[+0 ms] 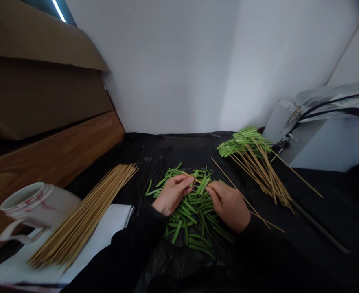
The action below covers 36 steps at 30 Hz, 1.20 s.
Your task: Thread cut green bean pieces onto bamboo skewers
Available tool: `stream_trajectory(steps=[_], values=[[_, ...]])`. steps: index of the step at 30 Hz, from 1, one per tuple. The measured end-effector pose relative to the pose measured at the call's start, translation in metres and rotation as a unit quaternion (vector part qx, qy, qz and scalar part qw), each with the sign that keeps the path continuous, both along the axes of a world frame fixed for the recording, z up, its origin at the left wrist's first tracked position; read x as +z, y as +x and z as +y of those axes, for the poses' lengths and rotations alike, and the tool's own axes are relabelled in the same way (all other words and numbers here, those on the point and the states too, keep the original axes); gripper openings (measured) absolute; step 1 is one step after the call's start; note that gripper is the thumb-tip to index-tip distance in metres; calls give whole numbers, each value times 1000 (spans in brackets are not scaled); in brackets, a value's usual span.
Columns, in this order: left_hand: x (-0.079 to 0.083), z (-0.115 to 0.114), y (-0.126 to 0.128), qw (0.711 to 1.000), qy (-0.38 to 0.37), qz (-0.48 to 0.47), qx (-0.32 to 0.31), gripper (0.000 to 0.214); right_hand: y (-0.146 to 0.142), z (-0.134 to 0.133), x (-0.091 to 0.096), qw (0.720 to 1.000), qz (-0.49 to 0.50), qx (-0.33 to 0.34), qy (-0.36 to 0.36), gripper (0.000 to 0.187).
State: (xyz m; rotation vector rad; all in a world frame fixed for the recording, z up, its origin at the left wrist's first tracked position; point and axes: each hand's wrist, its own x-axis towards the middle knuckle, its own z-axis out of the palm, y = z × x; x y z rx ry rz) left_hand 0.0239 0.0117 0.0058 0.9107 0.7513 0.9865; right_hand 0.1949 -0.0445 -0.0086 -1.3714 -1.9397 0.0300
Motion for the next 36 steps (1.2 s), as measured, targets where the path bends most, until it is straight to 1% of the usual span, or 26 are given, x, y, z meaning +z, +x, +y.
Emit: stream_trajectory(steps=[5,12,19,22,25,28,30,33,36], values=[[0,1,-1,1000,-4,4,3,21,0,0,0,1000,5,13,0,25],[0,2,-3,1000,-11,-2,-3,22,3,0,-1,1000,2,3,6,24],[2,2,-5,1000,-2,3,-9,21,6,1,1,1000,15,1,-1,24],[5,7,-10,1000,10,-4,12,23,12,3,3,1000,25,-13,8,24],[11,17,-21,997,23,2,72,24,18,4,4,999,15,-43,15,24],[16,28,-36,988,37,39,141,29,21,5,4,998,2,-54,17,24],[18,35,-46,981,52,76,172,32,21,5,4,998,-6,-57,20,24],[18,42,-58,964,91,166,186,36,19,4,2,998,-17,-65,22,24],[15,45,-63,937,143,268,175,38,18,4,2,997,-26,-72,24,25]])
